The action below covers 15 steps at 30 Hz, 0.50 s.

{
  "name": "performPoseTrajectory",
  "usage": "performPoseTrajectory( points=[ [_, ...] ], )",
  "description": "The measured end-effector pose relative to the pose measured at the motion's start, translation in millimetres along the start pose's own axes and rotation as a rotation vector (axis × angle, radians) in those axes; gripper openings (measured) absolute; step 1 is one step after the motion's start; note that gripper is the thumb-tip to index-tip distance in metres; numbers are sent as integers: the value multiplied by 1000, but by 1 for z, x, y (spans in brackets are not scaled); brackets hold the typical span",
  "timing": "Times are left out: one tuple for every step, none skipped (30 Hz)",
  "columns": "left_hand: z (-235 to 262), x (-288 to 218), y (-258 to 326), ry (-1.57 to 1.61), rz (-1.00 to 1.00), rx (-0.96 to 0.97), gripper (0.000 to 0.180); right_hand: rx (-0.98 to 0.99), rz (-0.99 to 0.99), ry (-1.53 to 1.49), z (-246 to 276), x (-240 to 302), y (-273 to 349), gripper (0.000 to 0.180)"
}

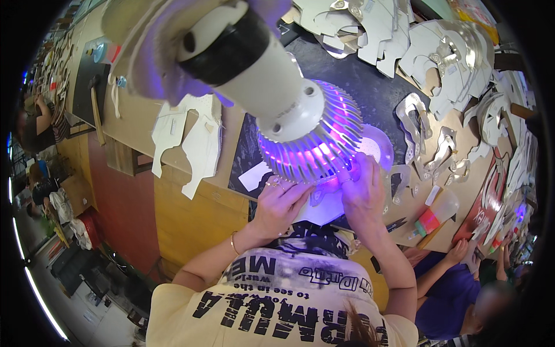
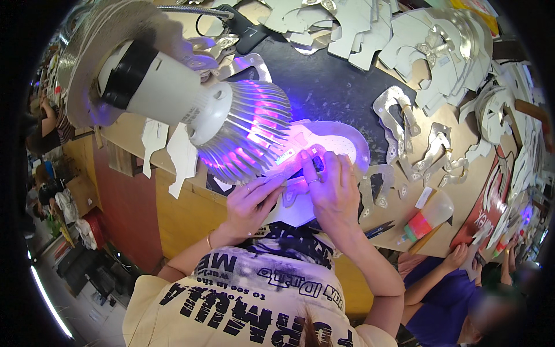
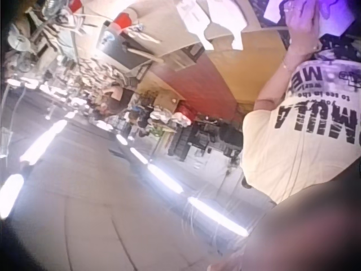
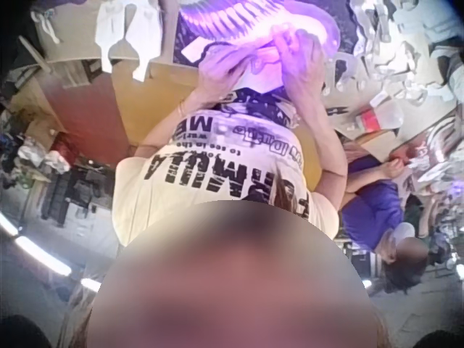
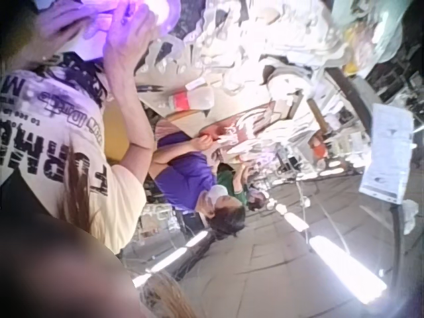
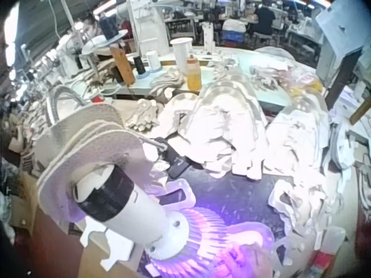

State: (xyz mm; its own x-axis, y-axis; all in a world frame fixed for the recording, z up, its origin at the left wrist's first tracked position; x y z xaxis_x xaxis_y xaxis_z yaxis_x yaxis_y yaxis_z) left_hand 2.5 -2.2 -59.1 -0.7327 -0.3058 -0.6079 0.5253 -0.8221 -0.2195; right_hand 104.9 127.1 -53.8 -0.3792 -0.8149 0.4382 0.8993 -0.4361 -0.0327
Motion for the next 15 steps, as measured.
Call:
performPoseTrajectory(
  points=[
    [-1,0,2,2,-5,3,28,-2,16,16,0,1,0,48],
    [-2,1,3,13,-13,-3,27,-15,44,39,0,3,0,48],
    [-3,1,3,25,-22,-9,25,-30,71,61,1,4,0,48],
    [-4,1,4,38,-23,-19,26,-24,82,52,0,5,1,48],
    [-4,2,3,51,-25,-29,26,-19,93,43,0,6,2,48],
    [-4,2,3,63,-24,-32,26,-13,91,19,0,6,3,48],
    [-4,2,3,54,-26,-17,26,-3,102,35,-1,7,4,47],
    [-5,3,3,45,-24,6,26,9,99,36,-2,8,6,47],
    [-6,3,3,37,-24,30,27,0,115,35,-2,10,8,47],
    [-6,4,3,39,-22,36,27,18,81,38,-4,9,9,47],
    [-6,4,4,40,-20,42,27,17,67,40,-5,9,10,47],
    [-6,4,4,44,-16,54,28,17,50,41,-6,9,10,47],
    [-6,4,4,14,-20,54,28,15,50,47,-6,10,10,47],
    [-6,4,5,-14,-23,58,28,16,47,53,-6,11,10,48],
    [-6,4,5,-42,-25,63,28,17,44,59,-6,11,10,48]
  ],
)
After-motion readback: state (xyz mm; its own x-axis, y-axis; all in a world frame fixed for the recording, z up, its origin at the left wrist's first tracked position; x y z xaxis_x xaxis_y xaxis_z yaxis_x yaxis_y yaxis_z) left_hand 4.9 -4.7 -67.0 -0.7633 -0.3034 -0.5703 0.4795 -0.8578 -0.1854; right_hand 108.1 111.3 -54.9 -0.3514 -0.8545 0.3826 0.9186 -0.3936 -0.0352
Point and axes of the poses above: each hand's wrist, its own y-axis away from the middle knuckle, its own z-axis out of the back of the hand, x = y × z, the point moved 6 cm from there along -y, towards the middle knuckle, and after that the axes turned 10 degrees about -y, right-handed, at the moved point
